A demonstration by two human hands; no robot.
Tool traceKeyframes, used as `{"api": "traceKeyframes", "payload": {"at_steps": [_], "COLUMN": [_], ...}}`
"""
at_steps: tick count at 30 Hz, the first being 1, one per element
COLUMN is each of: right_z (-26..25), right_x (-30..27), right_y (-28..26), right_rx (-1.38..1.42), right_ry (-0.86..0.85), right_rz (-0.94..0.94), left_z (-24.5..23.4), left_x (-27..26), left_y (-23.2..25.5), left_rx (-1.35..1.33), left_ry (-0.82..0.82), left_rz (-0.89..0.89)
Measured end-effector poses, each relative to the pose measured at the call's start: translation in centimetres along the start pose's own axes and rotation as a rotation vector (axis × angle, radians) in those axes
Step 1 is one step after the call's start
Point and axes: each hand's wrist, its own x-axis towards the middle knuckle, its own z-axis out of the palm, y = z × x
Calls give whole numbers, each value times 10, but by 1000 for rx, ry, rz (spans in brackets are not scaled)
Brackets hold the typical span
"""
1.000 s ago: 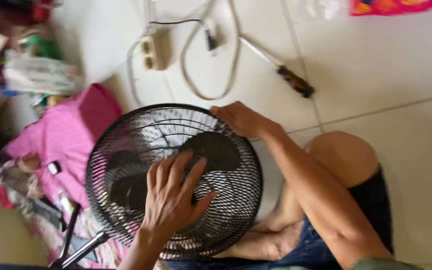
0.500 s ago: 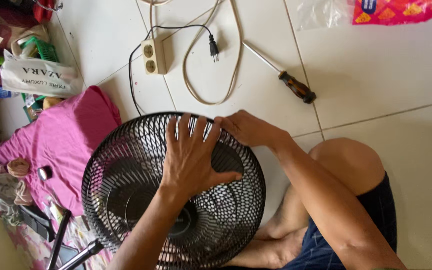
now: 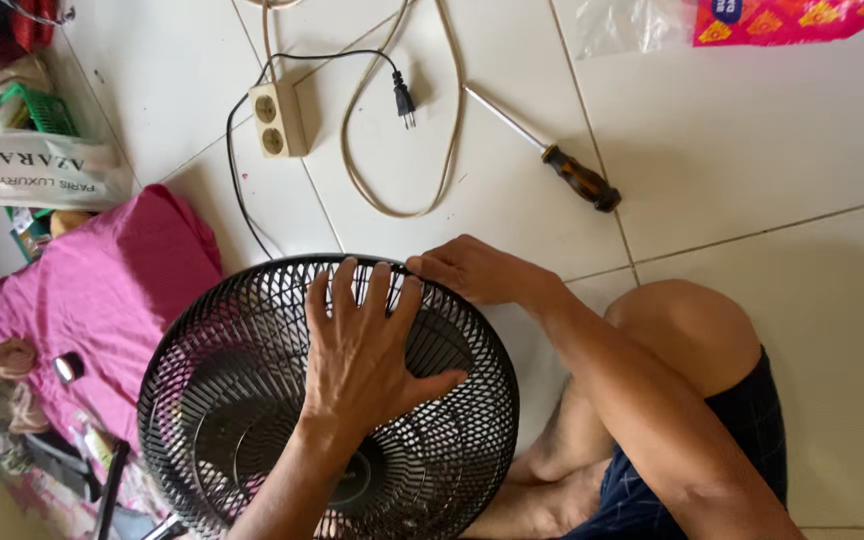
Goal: The person sits on the floor and uses a screwdriver to loosen and remove the front grille of a standing fan. They then detach the fan blades from the motor shaft and set the grille aside.
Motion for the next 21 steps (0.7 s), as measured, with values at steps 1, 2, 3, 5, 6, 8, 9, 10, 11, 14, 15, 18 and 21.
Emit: {"api": "traceKeyframes", "payload": {"at_steps": [1,2,3,5,6,8,9,10,11,14,15,18,21], "right_z": [-3,-5,-3,2,5,11,12,12,13,10,9,1,-8], "right_x": [2,3,5,7,8,7,7,6,4,8,10,13,27], "right_y": [2,6,10,22,27,39,43,44,45,33,25,0,-30], "right_rx": [-14,-29,-42,-111,-145,-379,-493,-490,-483,-291,-201,-13,134], "right_ry": [3,6,4,3,-1,174,267,258,245,111,36,66,-38], "right_rz": [-6,-12,-24,-35,-42,-541,-795,-792,-787,-437,-266,-210,-3], "left_z": [0,1,2,4,4,5,4,4,2,1,1,2,1], "left_x": [1,2,1,-1,-1,-3,-2,-1,-1,1,0,-9,-5], "left_y": [0,1,1,2,1,3,2,3,5,7,7,14,14], "left_rx": [7,14,25,47,52,57,58,60,59,55,50,3,-40], "left_ry": [16,32,40,52,35,3,-1,-4,-13,10,17,13,28], "left_rz": [3,7,9,8,6,-1,-1,-2,-5,-23,-24,-18,9]}}
